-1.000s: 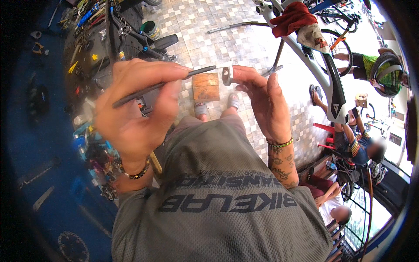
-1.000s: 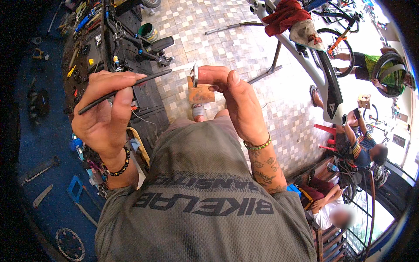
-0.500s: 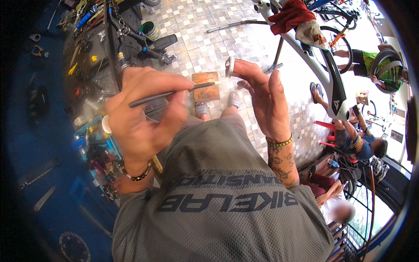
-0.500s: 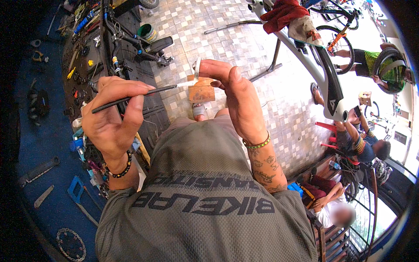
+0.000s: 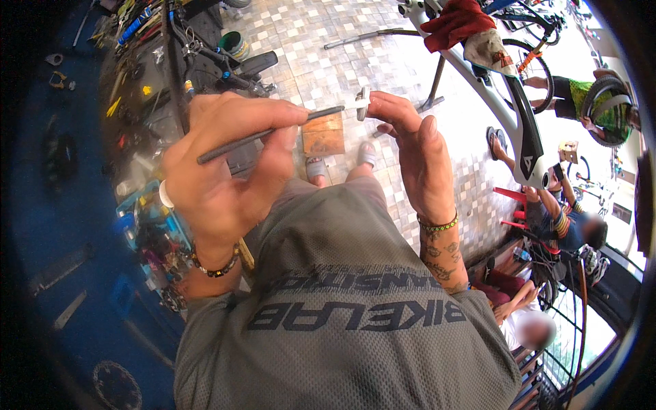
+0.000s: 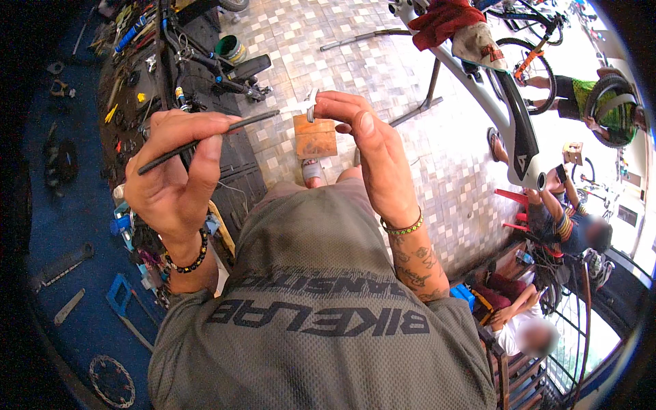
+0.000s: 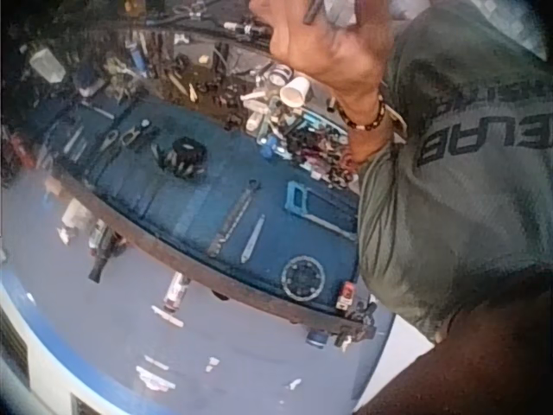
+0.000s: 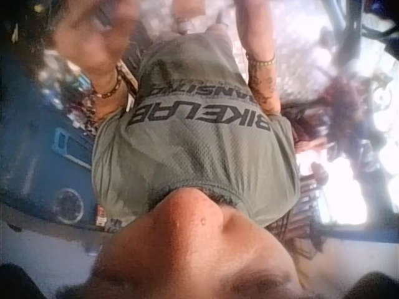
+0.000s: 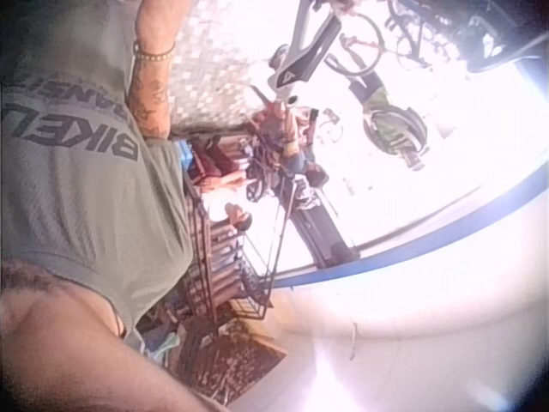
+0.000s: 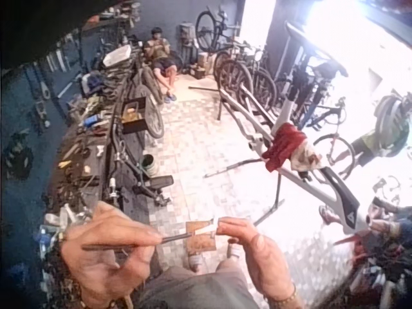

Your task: The person uses a small brush to apply white grease from a container into the head tube of a bicycle frame. They repeatedly dip the brush into the grease and carefully coat the interior surfaces of the frame's steering tube.

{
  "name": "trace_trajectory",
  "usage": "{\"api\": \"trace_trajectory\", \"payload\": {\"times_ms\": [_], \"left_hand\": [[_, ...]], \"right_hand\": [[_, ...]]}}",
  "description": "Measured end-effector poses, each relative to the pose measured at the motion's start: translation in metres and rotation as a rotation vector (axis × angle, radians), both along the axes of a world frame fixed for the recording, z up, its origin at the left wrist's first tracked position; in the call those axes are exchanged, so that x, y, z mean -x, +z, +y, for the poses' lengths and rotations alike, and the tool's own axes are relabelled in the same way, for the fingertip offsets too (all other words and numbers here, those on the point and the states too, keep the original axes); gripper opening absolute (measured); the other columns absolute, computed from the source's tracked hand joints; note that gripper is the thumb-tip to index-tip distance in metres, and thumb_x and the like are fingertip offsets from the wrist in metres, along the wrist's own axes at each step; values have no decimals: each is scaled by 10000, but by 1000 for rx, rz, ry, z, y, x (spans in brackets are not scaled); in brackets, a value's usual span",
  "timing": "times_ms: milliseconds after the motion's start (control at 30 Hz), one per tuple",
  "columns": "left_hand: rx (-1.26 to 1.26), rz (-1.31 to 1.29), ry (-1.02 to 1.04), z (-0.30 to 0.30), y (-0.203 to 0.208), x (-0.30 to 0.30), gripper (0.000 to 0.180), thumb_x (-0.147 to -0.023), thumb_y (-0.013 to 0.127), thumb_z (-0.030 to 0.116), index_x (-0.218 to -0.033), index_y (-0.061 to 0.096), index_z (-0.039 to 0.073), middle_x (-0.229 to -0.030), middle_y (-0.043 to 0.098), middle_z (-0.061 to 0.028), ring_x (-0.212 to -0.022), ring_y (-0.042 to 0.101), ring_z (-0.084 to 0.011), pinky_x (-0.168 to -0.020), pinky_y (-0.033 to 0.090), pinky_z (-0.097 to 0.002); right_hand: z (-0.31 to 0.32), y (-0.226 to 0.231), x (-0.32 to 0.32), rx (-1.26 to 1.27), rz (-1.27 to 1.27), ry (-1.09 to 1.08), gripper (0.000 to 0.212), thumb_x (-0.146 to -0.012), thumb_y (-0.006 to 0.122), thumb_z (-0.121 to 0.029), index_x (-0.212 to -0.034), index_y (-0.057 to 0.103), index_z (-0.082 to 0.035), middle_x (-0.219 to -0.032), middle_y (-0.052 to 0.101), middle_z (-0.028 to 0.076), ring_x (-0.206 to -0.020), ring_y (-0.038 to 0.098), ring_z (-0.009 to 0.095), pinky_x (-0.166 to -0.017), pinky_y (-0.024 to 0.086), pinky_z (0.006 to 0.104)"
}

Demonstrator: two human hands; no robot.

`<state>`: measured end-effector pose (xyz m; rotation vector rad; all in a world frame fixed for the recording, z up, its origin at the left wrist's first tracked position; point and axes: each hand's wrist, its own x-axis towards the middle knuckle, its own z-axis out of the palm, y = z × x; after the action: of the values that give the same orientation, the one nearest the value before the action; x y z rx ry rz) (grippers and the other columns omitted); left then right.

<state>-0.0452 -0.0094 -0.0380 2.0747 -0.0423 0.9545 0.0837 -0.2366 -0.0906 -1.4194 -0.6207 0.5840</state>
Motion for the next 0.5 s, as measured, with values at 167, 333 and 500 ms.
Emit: {"api": "trace_trajectory", "payload": {"times_ms": [167, 333, 500], "left_hand": [[-45, 81, -34, -2, 0, 3, 243, -798, 788, -75, -1009, 797, 44, -939, 806, -79, -771, 694, -212, -814, 494, -328], [-52, 110, -25, -1, -1, 3, 248, -793, 793, -74, -1010, 798, 46, -925, 804, -79, -775, 701, -207, -820, 491, -331], [-31, 11, 0, 1, 0, -3, 254, -793, 798, -72, -1016, 803, 49, -930, 807, -81, -783, 708, -207, -818, 492, -330]], "right_hand": [[-2, -7, -3, -12, 50, 7, 809, -1146, 262, -634, -1402, 686, 6, -1524, 581, 139, -1399, 512, 244, -1159, 334, 421], [-1, -9, -7, -1, 55, 17, 818, -1147, 247, -636, -1402, 687, 4, -1533, 580, 134, -1418, 502, 244, -1174, 324, 425], [0, -7, -8, 8, 31, 38, 818, -1146, 251, -637, -1401, 689, 5, -1539, 577, 141, -1427, 499, 248, -1177, 325, 430]]}}
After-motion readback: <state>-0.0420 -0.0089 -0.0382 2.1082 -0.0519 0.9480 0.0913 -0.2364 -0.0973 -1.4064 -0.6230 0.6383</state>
